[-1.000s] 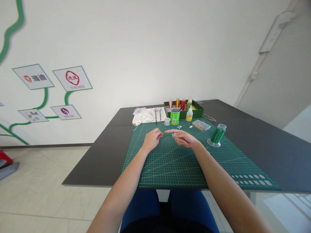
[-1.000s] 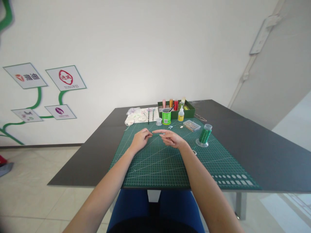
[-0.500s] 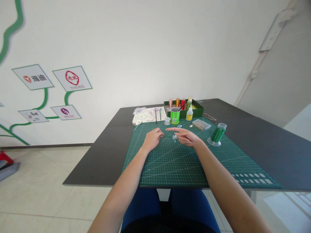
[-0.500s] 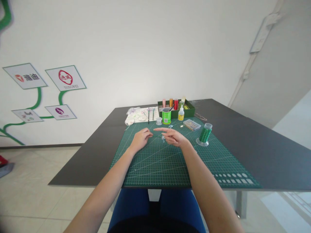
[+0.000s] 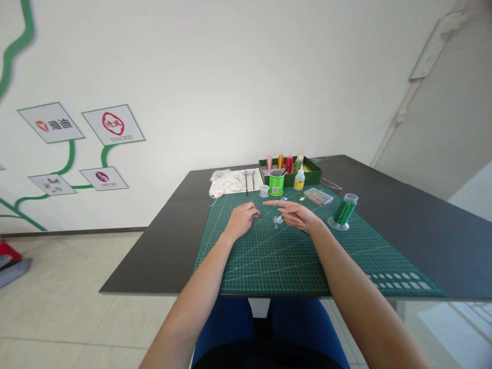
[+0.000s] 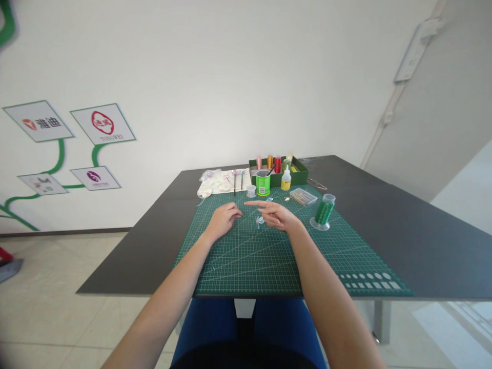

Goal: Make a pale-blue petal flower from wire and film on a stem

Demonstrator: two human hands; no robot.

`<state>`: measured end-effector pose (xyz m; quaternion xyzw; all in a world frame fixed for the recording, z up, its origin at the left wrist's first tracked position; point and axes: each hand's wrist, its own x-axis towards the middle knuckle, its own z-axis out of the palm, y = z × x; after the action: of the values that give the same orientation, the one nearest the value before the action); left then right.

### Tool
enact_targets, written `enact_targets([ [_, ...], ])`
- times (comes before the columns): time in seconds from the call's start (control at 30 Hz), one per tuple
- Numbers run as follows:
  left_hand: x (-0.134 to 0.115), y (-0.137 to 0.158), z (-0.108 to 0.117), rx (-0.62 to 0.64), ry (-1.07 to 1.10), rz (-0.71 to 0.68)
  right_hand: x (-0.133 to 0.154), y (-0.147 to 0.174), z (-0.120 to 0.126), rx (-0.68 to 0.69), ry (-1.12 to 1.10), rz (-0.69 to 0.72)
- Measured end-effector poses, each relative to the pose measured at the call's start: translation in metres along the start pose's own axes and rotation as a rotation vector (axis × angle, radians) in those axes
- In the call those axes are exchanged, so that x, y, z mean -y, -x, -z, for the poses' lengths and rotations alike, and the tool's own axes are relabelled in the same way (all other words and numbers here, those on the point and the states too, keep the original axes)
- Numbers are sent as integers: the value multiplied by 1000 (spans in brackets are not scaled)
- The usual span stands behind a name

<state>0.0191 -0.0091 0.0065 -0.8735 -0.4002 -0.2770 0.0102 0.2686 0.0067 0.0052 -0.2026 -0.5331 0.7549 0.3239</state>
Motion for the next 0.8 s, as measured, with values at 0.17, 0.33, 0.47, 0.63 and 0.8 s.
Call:
enact_targets([
  [0.17, 0, -1, 0, -8, 29, -20, 1, 2, 1, -17, 24, -4],
  [0.33, 1, -2, 0, -1, 77, -34, 2, 2, 2, -21, 21, -12],
  [0.47, 2, -3, -1, 13, 106, -37, 3, 2, 2, -21, 27, -34],
  [0.63, 4, -3, -3, 9, 158, -37, 6, 4, 1, -32, 41, -50],
  [0.8, 3, -4, -2, -9, 250, -44, 7, 5, 3, -36, 45, -81],
])
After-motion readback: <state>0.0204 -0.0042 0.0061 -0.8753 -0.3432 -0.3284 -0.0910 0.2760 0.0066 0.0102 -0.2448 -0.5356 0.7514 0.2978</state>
